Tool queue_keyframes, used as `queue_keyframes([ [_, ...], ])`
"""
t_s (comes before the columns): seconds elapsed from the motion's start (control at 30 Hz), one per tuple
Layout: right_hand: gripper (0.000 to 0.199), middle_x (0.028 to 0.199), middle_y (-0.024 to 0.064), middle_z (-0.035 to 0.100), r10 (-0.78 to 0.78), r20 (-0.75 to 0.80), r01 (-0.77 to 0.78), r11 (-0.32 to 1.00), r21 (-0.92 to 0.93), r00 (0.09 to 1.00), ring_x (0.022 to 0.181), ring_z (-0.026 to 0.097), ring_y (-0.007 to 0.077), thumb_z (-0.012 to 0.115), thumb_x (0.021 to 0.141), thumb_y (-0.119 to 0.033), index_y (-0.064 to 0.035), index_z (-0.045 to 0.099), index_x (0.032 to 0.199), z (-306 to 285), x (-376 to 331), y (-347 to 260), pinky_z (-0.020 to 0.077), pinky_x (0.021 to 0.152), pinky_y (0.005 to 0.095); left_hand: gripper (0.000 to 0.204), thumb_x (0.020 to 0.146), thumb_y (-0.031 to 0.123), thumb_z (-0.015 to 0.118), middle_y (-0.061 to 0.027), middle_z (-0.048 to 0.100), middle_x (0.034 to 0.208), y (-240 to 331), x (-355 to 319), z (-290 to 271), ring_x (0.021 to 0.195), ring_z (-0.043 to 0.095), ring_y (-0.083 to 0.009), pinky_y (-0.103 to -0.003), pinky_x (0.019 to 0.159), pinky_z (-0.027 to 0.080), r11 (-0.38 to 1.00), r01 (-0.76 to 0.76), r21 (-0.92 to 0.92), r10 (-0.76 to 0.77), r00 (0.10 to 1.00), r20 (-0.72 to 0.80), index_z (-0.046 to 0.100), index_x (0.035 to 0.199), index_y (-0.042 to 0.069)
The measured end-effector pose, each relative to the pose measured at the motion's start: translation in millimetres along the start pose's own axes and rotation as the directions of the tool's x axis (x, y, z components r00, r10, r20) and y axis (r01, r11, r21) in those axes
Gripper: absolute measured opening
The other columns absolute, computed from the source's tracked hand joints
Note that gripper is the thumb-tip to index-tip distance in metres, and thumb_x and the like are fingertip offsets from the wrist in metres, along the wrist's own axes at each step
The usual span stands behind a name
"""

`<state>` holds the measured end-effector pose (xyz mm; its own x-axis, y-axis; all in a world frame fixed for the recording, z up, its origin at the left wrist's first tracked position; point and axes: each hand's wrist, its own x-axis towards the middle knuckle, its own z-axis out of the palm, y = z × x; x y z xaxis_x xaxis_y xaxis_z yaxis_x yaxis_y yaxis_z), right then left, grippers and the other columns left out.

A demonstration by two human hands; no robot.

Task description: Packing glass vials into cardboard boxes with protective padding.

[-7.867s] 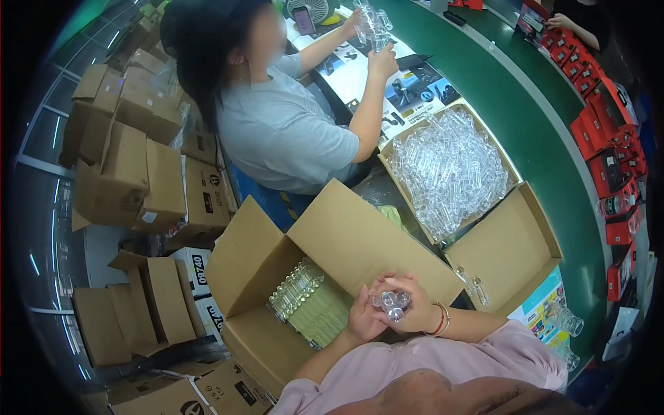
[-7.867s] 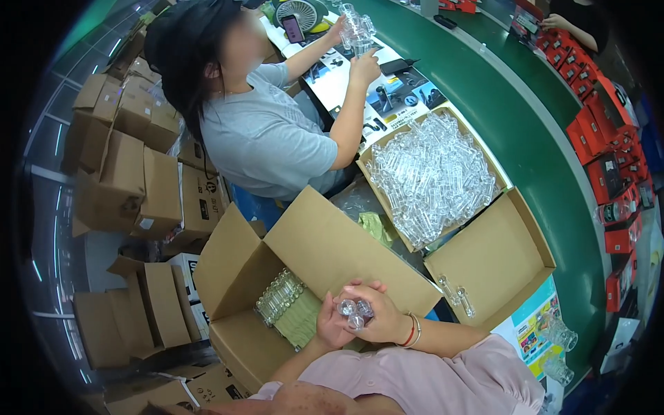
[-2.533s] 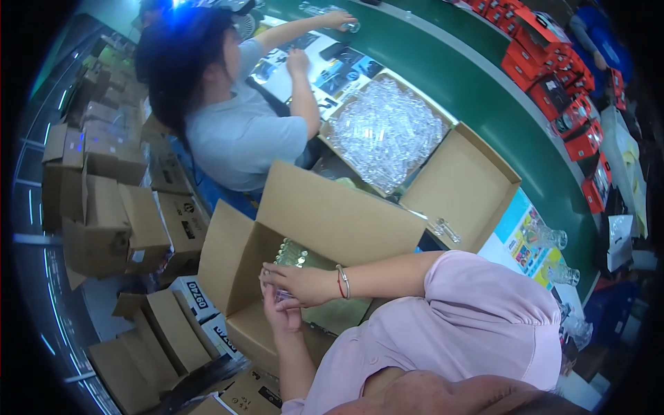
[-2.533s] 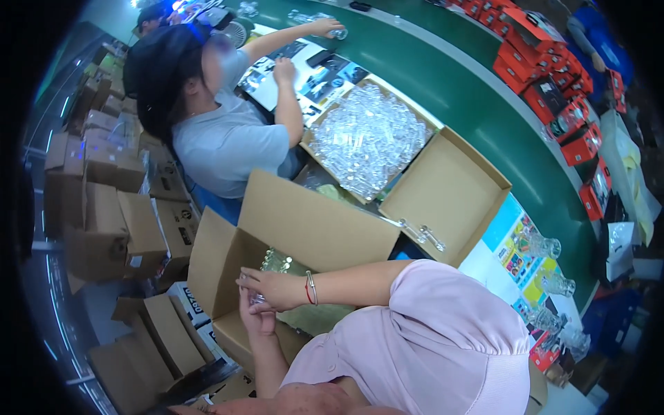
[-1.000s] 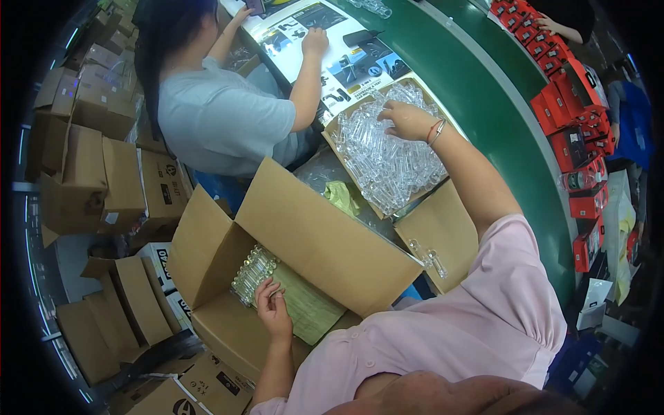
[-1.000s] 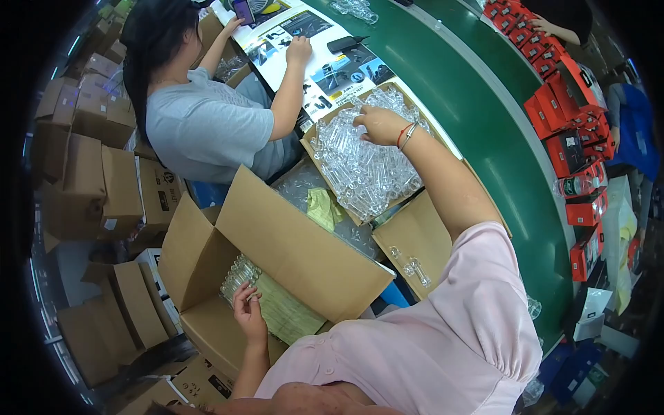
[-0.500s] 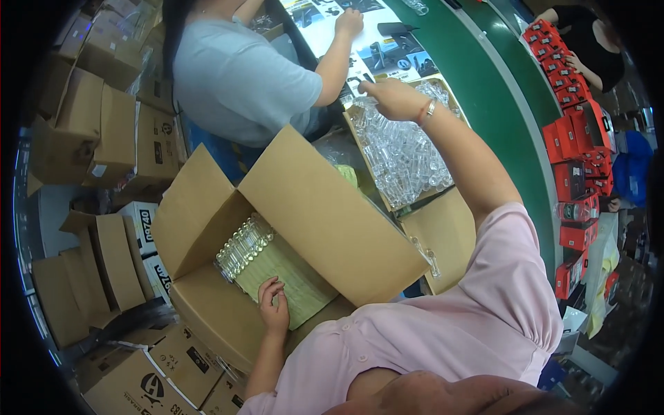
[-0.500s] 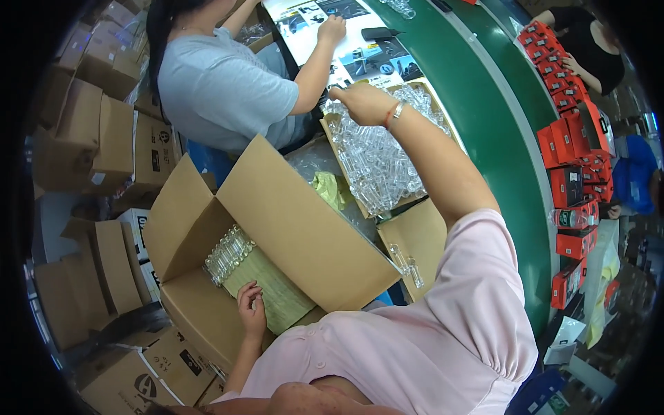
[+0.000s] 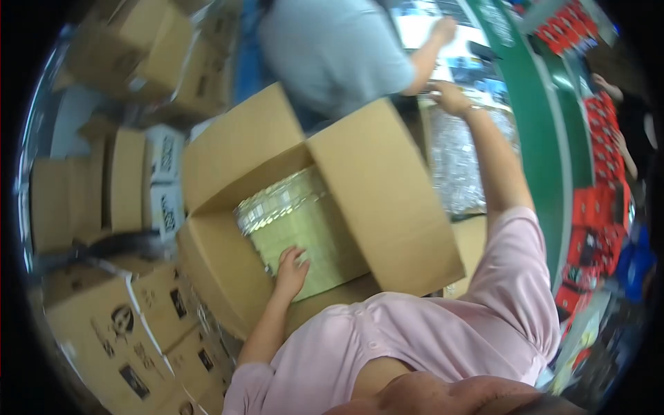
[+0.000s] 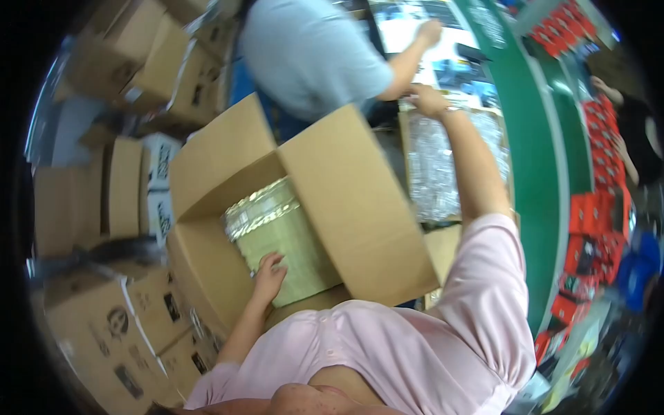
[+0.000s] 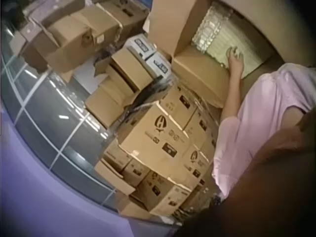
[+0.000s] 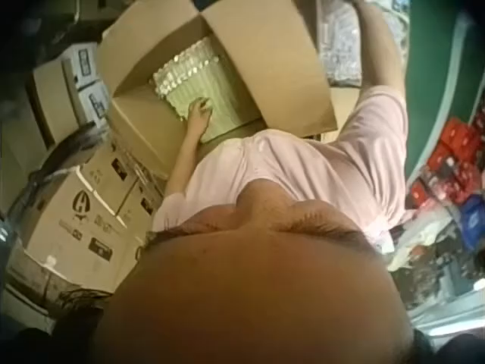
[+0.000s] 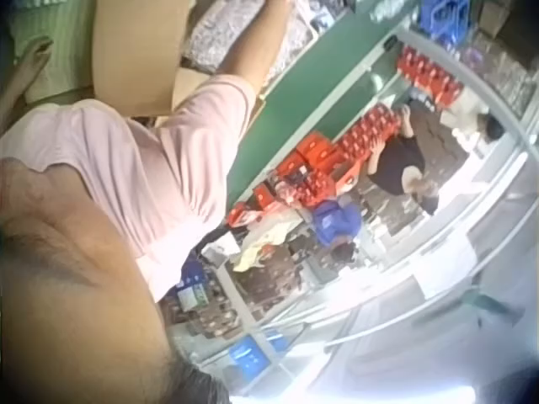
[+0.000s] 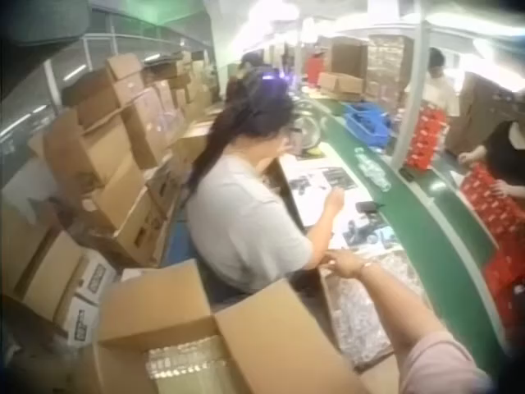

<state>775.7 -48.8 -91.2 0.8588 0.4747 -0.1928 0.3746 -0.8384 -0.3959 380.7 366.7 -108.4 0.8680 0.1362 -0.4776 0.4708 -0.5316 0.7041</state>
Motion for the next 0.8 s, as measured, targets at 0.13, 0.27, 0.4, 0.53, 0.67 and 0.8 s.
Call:
queue_keyframes([
  [0.13, 0.043, 0.100, 0.0193, 0.058, -0.102, -0.026, 0.093, 0.965, -0.244, 0.994, 0.097, 0.053, 0.0355, 0.046, 0.066, 0.005, -0.0052, 0.053, 0.107, 2.7, 9.1, -4.0, 0.0423, 0.085, 0.0419, 0.035, 0.077, 0.015, 0.062, -0.0188, 0.037, 0.125, -4.2, 21.4, 3.4, 0.113, 0.043, -0.0340, -0.036, 0.093, 0.039, 1.000, -0.026, 0.004, 0.026, 0.999, -0.039, 0.052, 0.109, 0.006],
  [0.27, 0.040, 0.099, 0.0189, 0.059, -0.057, 0.063, 0.063, 0.995, -0.084, 0.996, 0.096, 0.054, 0.0347, 0.041, 0.062, 0.009, -0.0045, 0.057, 0.097, 4.9, 27.0, -3.6, 0.0431, 0.082, 0.0394, 0.043, 0.075, 0.021, 0.063, -0.0206, 0.035, 0.126, -14.0, 47.1, 0.8, 0.119, 0.035, -0.0362, -0.039, 0.099, 0.031, 0.998, 0.039, 0.046, -0.033, 0.991, -0.130, 0.049, 0.113, 0.007],
  [0.4, 0.042, 0.099, 0.0186, 0.059, 0.044, 0.167, -0.019, 0.989, -0.146, 0.985, 0.097, 0.054, 0.0344, 0.040, 0.064, 0.010, -0.0056, 0.055, 0.101, 21.1, 33.8, 3.1, 0.0425, 0.084, 0.0399, 0.055, 0.072, 0.025, 0.065, -0.0230, 0.032, 0.128, -37.8, 84.3, -15.6, 0.120, 0.031, -0.0386, -0.043, 0.099, 0.030, 0.956, 0.158, 0.248, -0.045, 0.911, -0.409, 0.043, 0.118, 0.005],
  [0.53, 0.030, 0.098, 0.0217, 0.056, 0.020, -0.150, -0.041, 0.990, -0.137, 0.988, 0.101, 0.050, 0.0366, 0.052, 0.077, -0.006, -0.0043, 0.052, 0.107, 27.1, 12.1, 27.1, 0.0396, 0.088, 0.0422, 0.067, 0.068, 0.026, 0.068, -0.0249, 0.036, 0.125, -43.7, 118.3, -43.3, 0.114, 0.037, -0.0393, -0.044, 0.097, 0.032, 0.915, 0.263, 0.305, 0.004, 0.751, -0.660, 0.038, 0.121, -0.002],
  [0.67, 0.033, 0.095, 0.0238, 0.058, 0.161, -0.177, -0.183, 0.976, -0.120, 0.971, 0.095, 0.053, 0.0377, 0.045, 0.087, -0.028, 0.0019, 0.057, 0.095, 32.8, 9.9, 22.5, 0.0401, 0.083, 0.0411, 0.029, 0.068, 0.020, 0.068, -0.0167, 0.058, 0.096, -66.6, 142.7, -60.5, 0.094, 0.053, -0.0340, -0.042, 0.083, 0.042, 0.963, 0.093, 0.253, 0.083, 0.790, -0.607, 0.058, 0.089, 0.004],
  [0.8, 0.039, 0.096, 0.0234, 0.059, 0.306, -0.095, -0.309, 0.951, -0.013, 0.947, 0.092, 0.055, 0.0379, 0.036, 0.090, -0.034, -0.0009, 0.056, 0.100, 30.4, 2.1, 5.9, 0.0401, 0.083, 0.0417, 0.063, 0.067, 0.031, 0.068, -0.0236, 0.050, 0.110, -97.6, 154.7, -56.7, 0.106, 0.044, -0.0384, -0.046, 0.092, 0.034, 0.877, 0.388, 0.282, -0.101, 0.724, -0.682, 0.044, 0.116, 0.000],
])
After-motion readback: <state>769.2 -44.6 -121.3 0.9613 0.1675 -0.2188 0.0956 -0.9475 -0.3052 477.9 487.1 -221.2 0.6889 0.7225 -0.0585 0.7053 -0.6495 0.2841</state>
